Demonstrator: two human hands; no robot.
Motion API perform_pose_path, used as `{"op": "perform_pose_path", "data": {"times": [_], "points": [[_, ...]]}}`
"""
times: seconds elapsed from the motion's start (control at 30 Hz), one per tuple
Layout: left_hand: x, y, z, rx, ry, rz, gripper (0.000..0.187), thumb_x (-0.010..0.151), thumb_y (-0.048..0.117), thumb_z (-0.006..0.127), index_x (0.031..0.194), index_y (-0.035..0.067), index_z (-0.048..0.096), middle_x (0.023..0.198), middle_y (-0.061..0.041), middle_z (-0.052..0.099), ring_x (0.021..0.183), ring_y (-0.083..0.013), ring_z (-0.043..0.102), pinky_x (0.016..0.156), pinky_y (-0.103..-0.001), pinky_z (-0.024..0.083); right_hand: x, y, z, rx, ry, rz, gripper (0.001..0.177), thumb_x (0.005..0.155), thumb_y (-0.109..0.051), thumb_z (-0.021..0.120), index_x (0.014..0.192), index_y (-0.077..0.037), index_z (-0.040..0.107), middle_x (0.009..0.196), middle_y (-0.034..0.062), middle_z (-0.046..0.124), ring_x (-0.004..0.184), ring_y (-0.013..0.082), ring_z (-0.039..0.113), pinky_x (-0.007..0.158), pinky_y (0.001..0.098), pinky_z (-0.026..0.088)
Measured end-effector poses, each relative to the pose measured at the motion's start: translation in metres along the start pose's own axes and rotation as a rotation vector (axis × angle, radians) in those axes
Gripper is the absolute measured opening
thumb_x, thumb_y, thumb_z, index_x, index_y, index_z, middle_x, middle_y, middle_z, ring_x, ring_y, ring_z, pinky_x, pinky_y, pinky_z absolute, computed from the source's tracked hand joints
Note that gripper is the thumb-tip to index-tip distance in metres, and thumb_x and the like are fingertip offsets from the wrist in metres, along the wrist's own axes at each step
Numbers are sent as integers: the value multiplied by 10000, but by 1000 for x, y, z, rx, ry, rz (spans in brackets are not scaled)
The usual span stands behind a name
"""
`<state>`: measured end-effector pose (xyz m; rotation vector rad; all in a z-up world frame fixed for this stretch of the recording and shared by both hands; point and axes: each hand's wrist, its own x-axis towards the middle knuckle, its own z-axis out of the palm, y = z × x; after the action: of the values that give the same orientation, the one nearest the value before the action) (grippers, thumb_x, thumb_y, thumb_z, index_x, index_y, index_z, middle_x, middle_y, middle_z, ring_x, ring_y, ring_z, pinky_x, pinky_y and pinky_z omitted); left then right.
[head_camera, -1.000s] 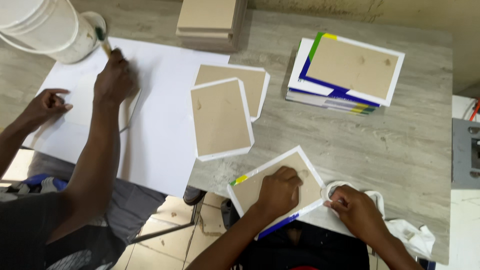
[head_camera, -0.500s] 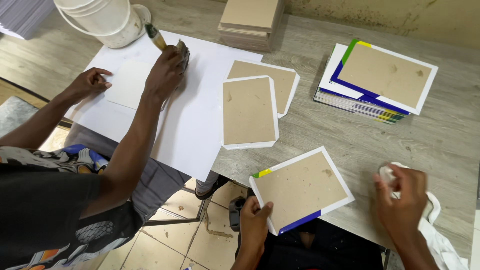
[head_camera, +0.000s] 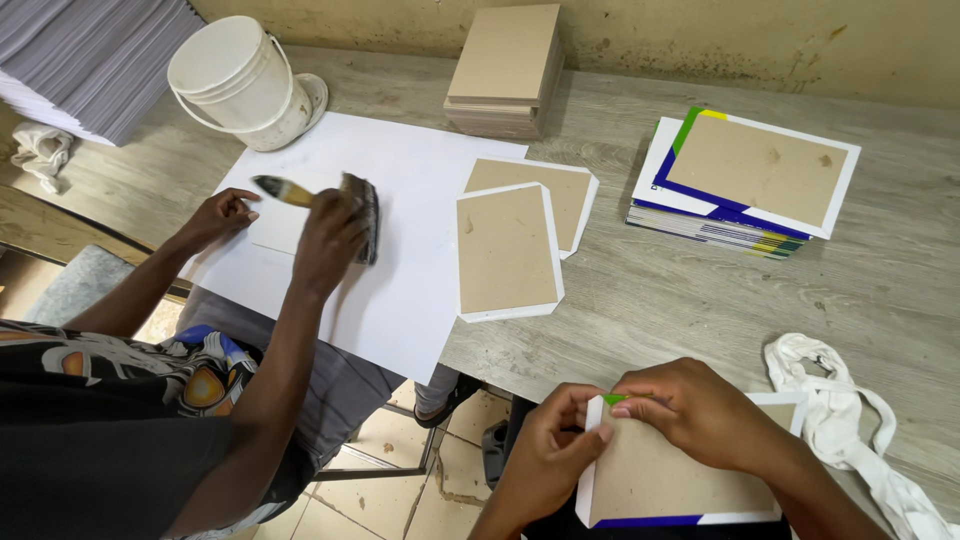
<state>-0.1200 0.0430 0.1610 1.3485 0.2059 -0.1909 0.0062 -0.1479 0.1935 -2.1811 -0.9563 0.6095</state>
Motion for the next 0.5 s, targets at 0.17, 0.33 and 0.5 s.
{"op": "perform_pose_path", "data": {"times": [0.17,0.33,0.5], "points": [[12,25,16,376,47,80,182,1067,259,658,973,123,736,786,65,582,741,-55,505,615,-261,416,-18,10,0,-58,44,72,262,957,-498,685,934,-336,890,808,-186,911,757,78,812,718,275,534],[17,22,25,473,24,205,162,1021,187,616,895,133,704,760,55,576,731,-81,522,614,-290,427,-32,21,-1,-97,64,15,277,982,-520,653,937,-326,845,817,-182,874,762,105,786,706,299,517],[21,23,34,645,53,507,122,921,62,634,816,122,651,791,6,645,698,-135,604,608,-292,488,-39,23,-1,-112,63,66,317,982,-549,625,902,-336,845,809,-197,884,771,96,796,713,302,529]]}}
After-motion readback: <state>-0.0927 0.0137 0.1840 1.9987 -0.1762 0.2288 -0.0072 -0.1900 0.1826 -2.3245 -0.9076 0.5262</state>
